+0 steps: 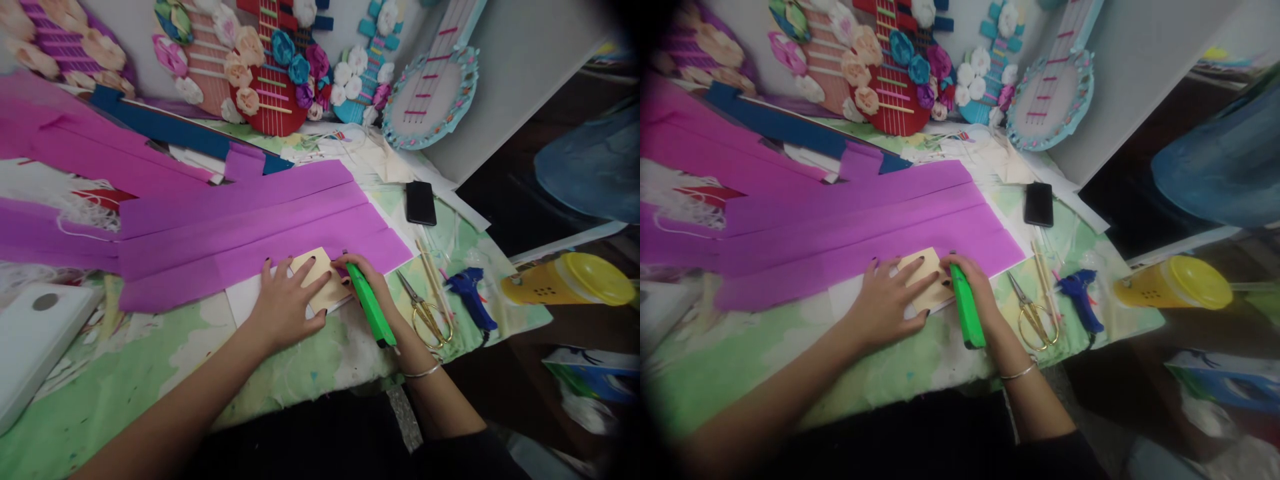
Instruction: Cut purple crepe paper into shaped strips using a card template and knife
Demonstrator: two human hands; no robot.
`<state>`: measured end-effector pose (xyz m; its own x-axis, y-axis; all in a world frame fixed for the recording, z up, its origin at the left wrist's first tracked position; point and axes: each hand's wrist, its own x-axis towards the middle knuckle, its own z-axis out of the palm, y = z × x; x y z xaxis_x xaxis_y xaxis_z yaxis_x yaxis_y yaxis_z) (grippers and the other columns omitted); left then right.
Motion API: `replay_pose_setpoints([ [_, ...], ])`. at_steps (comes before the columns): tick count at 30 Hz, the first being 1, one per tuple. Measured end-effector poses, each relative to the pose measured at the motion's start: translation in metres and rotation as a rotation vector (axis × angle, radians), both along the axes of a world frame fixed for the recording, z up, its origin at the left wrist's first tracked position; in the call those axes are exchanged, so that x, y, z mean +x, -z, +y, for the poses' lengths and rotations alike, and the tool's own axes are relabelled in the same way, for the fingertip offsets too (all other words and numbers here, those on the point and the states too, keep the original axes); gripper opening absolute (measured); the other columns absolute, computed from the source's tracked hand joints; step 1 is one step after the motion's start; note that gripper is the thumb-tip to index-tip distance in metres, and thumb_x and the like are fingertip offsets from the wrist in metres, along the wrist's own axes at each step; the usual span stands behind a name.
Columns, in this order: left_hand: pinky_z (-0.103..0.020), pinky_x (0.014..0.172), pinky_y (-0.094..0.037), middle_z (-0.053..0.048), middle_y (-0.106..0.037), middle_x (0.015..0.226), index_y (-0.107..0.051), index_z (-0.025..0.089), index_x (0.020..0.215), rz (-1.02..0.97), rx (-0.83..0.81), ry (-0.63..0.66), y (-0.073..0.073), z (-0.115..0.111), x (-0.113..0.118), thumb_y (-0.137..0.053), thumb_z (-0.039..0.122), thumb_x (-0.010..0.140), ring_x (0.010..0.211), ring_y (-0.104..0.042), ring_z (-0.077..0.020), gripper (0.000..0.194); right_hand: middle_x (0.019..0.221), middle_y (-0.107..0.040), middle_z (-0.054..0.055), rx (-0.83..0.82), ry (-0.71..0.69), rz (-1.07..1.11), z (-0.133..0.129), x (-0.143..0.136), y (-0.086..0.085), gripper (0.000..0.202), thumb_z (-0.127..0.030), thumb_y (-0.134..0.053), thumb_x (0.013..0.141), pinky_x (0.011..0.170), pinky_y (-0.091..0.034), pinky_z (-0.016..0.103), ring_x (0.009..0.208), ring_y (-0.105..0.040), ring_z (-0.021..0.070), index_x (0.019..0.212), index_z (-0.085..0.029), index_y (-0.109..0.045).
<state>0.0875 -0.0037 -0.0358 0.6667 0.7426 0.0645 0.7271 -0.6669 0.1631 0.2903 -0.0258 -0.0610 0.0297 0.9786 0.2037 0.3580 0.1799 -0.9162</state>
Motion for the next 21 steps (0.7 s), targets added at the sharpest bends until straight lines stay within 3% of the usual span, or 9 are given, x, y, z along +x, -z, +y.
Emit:
replay_pose_setpoints([
  [5,-0.067,0.103,-0.021,-0.006,-0.044,0.147,-0.045,0.037,0.14,0.018,-0.026,-0.005,-0.004,0.001,0.002,-0.054,0.053,0.08,0.13,-0.035,-0.0431,0.063,0.12,-0.065,0.006,0.066,0.064,0.105,-0.004,0.0,-0.009,0.03,-0.038,-0.057,0.09,0.096,-0.05,0.04,0.112,-0.063,0.0229,0.119,-0.031,-0.054],
  [10,-0.067,0.104,-0.019,-0.008,-0.047,0.145,-0.039,0.032,0.145,0.03,-0.051,-0.012,-0.006,0.003,0.005,-0.051,0.054,0.079,0.131,-0.035,-0.0432,0.07,0.105,-0.071,0.008,0.058,0.263,0.222,-0.007,0.003,-0.012,0.039,-0.052,-0.04,0.096,0.089,-0.052,0.042,0.097,-0.069,0.023,0.127,-0.028,-0.046],
  [14,-0.066,0.105,-0.018,-0.008,-0.047,0.145,-0.039,0.027,0.146,0.033,-0.04,-0.014,-0.006,0.004,0.007,-0.052,0.053,0.078,0.129,-0.036,-0.0431,0.074,0.097,-0.071,0.006,0.071,0.276,0.214,-0.008,0.005,-0.013,0.04,-0.051,-0.039,0.096,0.085,-0.053,0.041,0.093,-0.069,0.0222,0.127,-0.028,-0.052],
  [17,-0.066,0.106,-0.017,-0.008,-0.047,0.145,-0.039,0.027,0.146,0.04,-0.036,-0.011,-0.006,0.003,0.007,-0.052,0.052,0.078,0.128,-0.036,-0.0429,0.073,0.112,-0.068,0.005,0.071,0.297,0.168,-0.01,0.004,-0.018,0.033,-0.047,-0.045,0.095,0.091,-0.05,0.04,0.107,-0.063,0.023,0.117,-0.029,-0.063],
  [21,-0.066,0.104,-0.019,-0.008,-0.046,0.145,-0.04,0.028,0.145,0.041,-0.034,-0.015,-0.007,0.002,0.007,-0.052,0.051,0.078,0.128,-0.036,-0.0429,0.071,0.121,-0.066,0.003,0.056,0.234,0.11,-0.011,0.002,-0.019,0.028,-0.042,-0.051,0.093,0.101,-0.045,0.039,0.115,-0.059,0.0218,0.114,-0.03,-0.066],
])
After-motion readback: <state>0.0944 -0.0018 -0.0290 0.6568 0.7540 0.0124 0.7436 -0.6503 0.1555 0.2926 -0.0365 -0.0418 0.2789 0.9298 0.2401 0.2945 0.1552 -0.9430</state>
